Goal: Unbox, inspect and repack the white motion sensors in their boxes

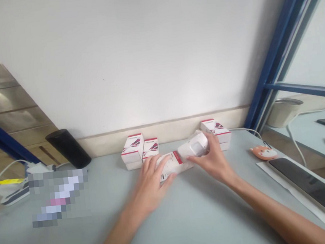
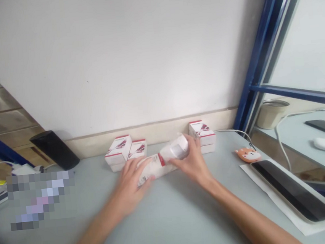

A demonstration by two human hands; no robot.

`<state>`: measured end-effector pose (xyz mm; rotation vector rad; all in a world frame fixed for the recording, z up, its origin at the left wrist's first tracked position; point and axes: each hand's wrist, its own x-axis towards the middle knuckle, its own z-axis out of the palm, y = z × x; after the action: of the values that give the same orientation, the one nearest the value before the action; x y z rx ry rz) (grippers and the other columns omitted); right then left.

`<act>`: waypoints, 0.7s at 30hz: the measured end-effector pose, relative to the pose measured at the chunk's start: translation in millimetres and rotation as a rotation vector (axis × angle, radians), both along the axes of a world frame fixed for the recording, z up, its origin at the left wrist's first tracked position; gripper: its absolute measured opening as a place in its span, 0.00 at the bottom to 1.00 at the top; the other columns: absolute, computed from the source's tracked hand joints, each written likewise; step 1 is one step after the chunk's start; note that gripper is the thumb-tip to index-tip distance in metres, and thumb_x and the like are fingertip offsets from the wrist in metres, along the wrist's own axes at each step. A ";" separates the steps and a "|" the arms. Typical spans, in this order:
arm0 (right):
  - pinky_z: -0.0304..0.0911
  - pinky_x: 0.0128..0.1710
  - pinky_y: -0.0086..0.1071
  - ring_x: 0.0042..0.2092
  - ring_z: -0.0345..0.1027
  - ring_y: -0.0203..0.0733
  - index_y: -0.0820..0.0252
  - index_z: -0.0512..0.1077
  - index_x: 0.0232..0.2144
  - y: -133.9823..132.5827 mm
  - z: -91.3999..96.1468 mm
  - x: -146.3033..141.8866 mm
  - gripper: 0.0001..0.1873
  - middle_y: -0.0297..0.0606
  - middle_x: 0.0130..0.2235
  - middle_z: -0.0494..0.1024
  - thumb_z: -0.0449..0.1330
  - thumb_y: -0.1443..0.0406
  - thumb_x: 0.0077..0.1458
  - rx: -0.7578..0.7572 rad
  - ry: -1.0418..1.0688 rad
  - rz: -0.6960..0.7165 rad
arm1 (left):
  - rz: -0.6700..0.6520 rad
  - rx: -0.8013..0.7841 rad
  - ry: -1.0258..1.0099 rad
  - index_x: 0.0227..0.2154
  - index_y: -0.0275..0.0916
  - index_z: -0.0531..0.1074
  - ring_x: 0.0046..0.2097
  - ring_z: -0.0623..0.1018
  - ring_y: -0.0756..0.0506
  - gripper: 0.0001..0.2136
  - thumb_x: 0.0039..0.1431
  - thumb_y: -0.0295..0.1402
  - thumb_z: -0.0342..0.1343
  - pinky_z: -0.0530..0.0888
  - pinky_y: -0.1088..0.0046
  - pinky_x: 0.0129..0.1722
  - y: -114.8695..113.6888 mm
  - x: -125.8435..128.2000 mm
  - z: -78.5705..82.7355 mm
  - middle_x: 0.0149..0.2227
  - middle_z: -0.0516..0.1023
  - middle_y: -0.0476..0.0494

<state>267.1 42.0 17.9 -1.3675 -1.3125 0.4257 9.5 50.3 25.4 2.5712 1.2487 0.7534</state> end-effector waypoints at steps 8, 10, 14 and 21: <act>0.69 0.58 0.55 0.61 0.66 0.59 0.49 0.63 0.68 14.7 -18.1 25.1 0.48 0.45 0.57 0.64 0.74 0.55 0.47 -0.105 -0.125 0.013 | 0.012 0.110 0.141 0.62 0.53 0.72 0.63 0.68 0.33 0.20 0.70 0.36 0.56 0.72 0.45 0.62 13.5 -14.7 -16.5 0.64 0.67 0.40; 0.69 0.58 0.55 0.60 0.67 0.59 0.50 0.64 0.68 10.3 -11.7 26.4 0.48 0.45 0.56 0.67 0.74 0.55 0.47 -0.144 -0.144 0.075 | 0.007 0.100 0.141 0.61 0.55 0.73 0.60 0.70 0.34 0.20 0.69 0.34 0.56 0.74 0.47 0.59 9.5 -12.8 -11.8 0.62 0.68 0.41; 0.71 0.54 0.53 0.52 0.73 0.55 0.53 0.70 0.63 0.1 4.0 26.8 0.44 0.42 0.50 0.73 0.76 0.56 0.44 -0.302 -0.207 0.206 | -0.036 0.070 0.130 0.60 0.55 0.74 0.57 0.71 0.36 0.19 0.68 0.33 0.57 0.76 0.52 0.56 3.0 -10.6 -5.5 0.60 0.68 0.41; 0.75 0.46 0.44 0.47 0.77 0.52 0.56 0.73 0.60 1.6 0.2 20.2 0.40 0.42 0.48 0.80 0.76 0.57 0.44 -0.180 -0.075 0.141 | -0.118 0.125 0.093 0.58 0.55 0.75 0.62 0.68 0.34 0.20 0.67 0.28 0.58 0.73 0.48 0.61 1.4 -7.8 -8.0 0.63 0.64 0.40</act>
<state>287.3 43.7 18.1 -1.4553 -1.4661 0.6060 1.7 51.7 17.4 2.7816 1.0955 0.7179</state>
